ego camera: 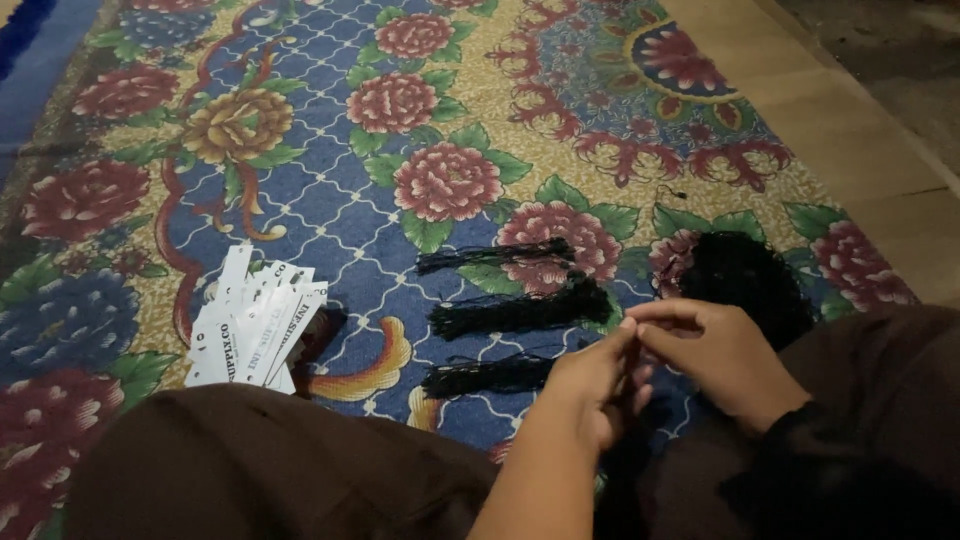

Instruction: Tying small bundles of black string and organizing them into rows on a rug.

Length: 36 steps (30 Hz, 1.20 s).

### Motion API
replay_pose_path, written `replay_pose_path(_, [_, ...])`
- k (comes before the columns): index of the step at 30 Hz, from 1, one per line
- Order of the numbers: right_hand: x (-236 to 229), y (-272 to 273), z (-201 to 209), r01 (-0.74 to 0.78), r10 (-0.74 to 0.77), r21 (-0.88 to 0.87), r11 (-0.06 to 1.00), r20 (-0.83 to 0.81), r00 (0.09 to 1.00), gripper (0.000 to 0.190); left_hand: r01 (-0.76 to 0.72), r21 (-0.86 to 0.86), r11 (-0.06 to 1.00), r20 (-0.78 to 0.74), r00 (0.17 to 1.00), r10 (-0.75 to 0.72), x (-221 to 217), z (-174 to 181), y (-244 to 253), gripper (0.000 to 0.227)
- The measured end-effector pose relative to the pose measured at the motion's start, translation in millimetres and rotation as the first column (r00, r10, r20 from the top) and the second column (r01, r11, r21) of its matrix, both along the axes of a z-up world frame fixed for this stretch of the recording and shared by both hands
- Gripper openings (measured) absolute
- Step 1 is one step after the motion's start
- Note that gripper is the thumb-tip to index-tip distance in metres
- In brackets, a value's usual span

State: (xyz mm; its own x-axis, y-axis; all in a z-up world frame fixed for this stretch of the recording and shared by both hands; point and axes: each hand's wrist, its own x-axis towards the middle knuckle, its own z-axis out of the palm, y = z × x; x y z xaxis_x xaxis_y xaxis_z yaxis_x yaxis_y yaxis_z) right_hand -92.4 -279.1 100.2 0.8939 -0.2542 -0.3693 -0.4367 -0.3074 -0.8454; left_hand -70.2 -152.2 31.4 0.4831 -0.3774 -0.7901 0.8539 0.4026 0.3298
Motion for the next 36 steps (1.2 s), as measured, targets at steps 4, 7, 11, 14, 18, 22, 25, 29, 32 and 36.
replay_pose_path(4, [1.2, -2.6, 3.8, 0.014, -0.007, 0.112, 0.994, -0.064, 0.998, 0.032, 0.0, 0.026, 1.0, 0.027, 1.0, -0.001, 3.5, -1.4, 4.4, 0.02])
replay_pose_path(7, [0.1, -6.3, 4.3, 0.0, 0.027, 0.222, 0.975, -0.117, 0.993, 0.042, 0.067, 0.078, 0.995, -0.027, 0.998, -0.065, 8.6, -8.7, 6.3, 0.024])
replay_pose_path(11, [0.6, -13.5, -6.7, -0.053, 0.074, 0.278, 0.959, -0.065, 0.995, 0.049, 0.168, -0.035, 0.985, -0.07, 0.983, -0.17, 18.4, -23.4, 9.4, 0.032])
replay_pose_path(14, [-0.5, -7.0, 3.1, -0.031, 0.052, 0.281, 0.959, -0.069, 0.996, 0.046, 0.142, -0.087, 0.986, -0.051, 0.988, -0.147, 19.1, -25.3, 10.2, 0.025])
replay_pose_path(18, [-0.9, -7.1, 1.0, 0.035, -0.008, 0.276, 0.961, -0.098, 0.995, 0.04, -0.183, -0.196, 0.963, -0.141, 0.978, 0.156, 19.8, -30.3, 16.1, 0.017])
replay_pose_path(22, [-0.7, -7.5, -1.3, 0.069, -0.044, 0.271, 0.96, -0.097, 0.994, 0.038, -0.176, -0.213, 0.961, -0.095, 0.983, 0.159, 19.9, -19.8, 25.4, 0.014])
replay_pose_path(25, [0.5, -6.1, 2.0, 0.061, -0.03, 0.325, 0.944, -0.1, 0.995, 0.042, 0.252, 0.038, 0.967, 0.046, 0.966, -0.254, 12.9, 10.8, 31.0, 0.035])
replay_pose_path(29, [-0.1, -10.8, -3.8, -0.06, 0.096, 0.314, 0.948, -0.103, 0.99, 0.038, 0.37, 0.087, 0.925, -0.014, 0.929, -0.37, 13.0, 7.2, 16.2, 0.042])
replay_pose_path(32, [-1.9, -21.3, -15.0, -0.104, 0.129, 0.355, 0.929, -0.047, 0.991, 0.031, 0.381, 0.034, 0.924, -0.028, 0.924, -0.38, 18.4, -25.9, 9.2, 0.03])
replay_pose_path(36, [-2.6, -15.9, -5.3, -0.108, 0.131, 0.357, 0.928, -0.042, 0.99, 0.026, 0.393, 0.005, 0.919, 0.052, 0.918, -0.393, 22.4, -45.7, 13.0, 0.027])
